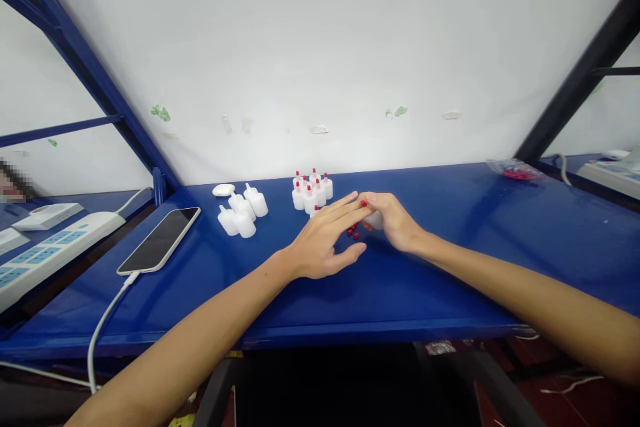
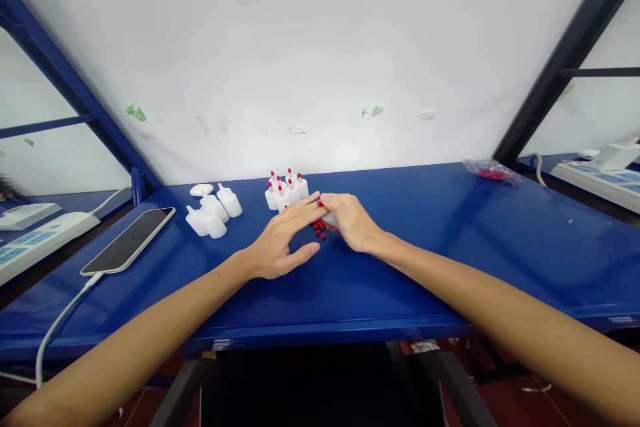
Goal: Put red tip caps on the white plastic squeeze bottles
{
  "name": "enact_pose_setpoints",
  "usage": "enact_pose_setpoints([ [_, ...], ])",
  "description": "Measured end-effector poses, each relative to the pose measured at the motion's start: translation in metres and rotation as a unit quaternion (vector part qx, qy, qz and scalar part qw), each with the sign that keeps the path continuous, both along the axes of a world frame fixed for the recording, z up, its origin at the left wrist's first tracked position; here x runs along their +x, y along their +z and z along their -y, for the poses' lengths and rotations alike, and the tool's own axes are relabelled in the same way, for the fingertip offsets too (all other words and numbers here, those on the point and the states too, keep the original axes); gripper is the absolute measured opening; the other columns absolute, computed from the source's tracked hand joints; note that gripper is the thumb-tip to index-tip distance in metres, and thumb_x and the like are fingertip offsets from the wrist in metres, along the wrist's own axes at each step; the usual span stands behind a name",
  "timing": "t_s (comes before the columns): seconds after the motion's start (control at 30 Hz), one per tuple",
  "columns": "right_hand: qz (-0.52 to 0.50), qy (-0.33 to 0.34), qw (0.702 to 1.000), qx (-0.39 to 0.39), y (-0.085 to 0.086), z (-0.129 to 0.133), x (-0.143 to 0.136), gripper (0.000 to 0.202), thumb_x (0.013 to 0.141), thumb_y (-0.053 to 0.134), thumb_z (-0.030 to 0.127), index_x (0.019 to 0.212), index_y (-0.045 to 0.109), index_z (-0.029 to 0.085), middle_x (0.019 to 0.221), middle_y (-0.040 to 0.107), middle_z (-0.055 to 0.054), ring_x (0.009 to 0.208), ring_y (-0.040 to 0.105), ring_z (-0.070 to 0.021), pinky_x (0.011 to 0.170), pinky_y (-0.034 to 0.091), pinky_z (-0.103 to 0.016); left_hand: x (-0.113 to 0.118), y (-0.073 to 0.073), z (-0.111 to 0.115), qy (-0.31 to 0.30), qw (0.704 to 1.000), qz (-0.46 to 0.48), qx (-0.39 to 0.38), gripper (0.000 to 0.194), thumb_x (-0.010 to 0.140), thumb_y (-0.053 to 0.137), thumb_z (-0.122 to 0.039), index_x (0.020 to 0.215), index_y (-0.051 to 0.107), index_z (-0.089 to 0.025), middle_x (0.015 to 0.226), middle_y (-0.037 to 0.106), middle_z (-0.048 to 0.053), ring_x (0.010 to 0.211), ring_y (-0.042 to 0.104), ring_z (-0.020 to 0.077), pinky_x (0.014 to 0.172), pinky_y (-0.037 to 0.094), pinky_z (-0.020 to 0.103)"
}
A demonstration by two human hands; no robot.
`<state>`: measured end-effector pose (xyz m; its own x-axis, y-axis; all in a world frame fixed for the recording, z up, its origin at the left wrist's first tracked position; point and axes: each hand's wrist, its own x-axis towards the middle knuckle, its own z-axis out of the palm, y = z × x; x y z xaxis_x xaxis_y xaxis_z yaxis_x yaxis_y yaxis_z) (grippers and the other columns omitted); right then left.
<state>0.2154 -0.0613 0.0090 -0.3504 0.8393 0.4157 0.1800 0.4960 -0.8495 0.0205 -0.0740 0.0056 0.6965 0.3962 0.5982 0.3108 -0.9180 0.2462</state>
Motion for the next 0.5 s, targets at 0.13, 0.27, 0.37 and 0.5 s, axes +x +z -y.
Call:
enact_pose_setpoints([
  [0.13, 0.038, 0.027, 0.999, -0.015, -0.002, -0.002, -0.001, 0.056, 0.097, 0.029, 0.058, 0.064, 0.051, 0.019, 0.058, 0.051, 0.0, 0.054, 0.045, -0.0136, 0.056, 0.037, -0.028, -0.003, 0.006, -0.003, 0.031, 0.997, 0.067, 0.003, 0.044, 0.091, 0.055, -0.027, 0.134, 0.056, -0.02, 0.135, 0.062, 0.01, 0.133, 0.051, 0.0268, 0.11, 0.043, 0.046],
  [0.27, 0.083, -0.042, 0.996, 0.006, -0.002, -0.008, 0.003, 0.059, 0.097, 0.026, 0.061, 0.066, 0.054, 0.018, 0.057, 0.052, 0.0, 0.054, 0.048, -0.0145, 0.058, 0.036, -0.029, -0.018, 0.015, -0.016, 0.136, 0.979, 0.145, 0.037, 0.03, 0.095, 0.048, -0.02, 0.117, 0.068, -0.018, 0.117, 0.072, 0.008, 0.108, 0.066, 0.02, 0.097, 0.05, 0.037],
  [0.37, 0.095, -0.08, 0.992, 0.036, -0.002, -0.012, 0.008, 0.059, 0.097, 0.025, 0.059, 0.065, 0.054, 0.019, 0.058, 0.053, -0.001, 0.056, 0.049, -0.0149, 0.06, 0.036, -0.029, -0.036, 0.016, -0.031, 0.176, 0.976, 0.084, 0.094, 0.022, 0.091, 0.053, -0.02, 0.102, 0.073, -0.019, 0.099, 0.076, 0.006, 0.091, 0.066, 0.0204, 0.087, 0.051, 0.037],
  [0.5, 0.121, -0.096, 0.985, 0.079, 0.0, -0.014, 0.012, 0.058, 0.096, 0.025, 0.059, 0.063, 0.051, 0.019, 0.058, 0.051, -0.001, 0.057, 0.048, -0.0153, 0.06, 0.034, -0.029, -0.052, 0.009, -0.046, 0.176, 0.98, -0.009, 0.089, 0.02, 0.091, 0.055, -0.023, 0.098, 0.074, -0.019, 0.094, 0.075, 0.005, 0.086, 0.065, 0.0192, 0.082, 0.051, 0.034],
])
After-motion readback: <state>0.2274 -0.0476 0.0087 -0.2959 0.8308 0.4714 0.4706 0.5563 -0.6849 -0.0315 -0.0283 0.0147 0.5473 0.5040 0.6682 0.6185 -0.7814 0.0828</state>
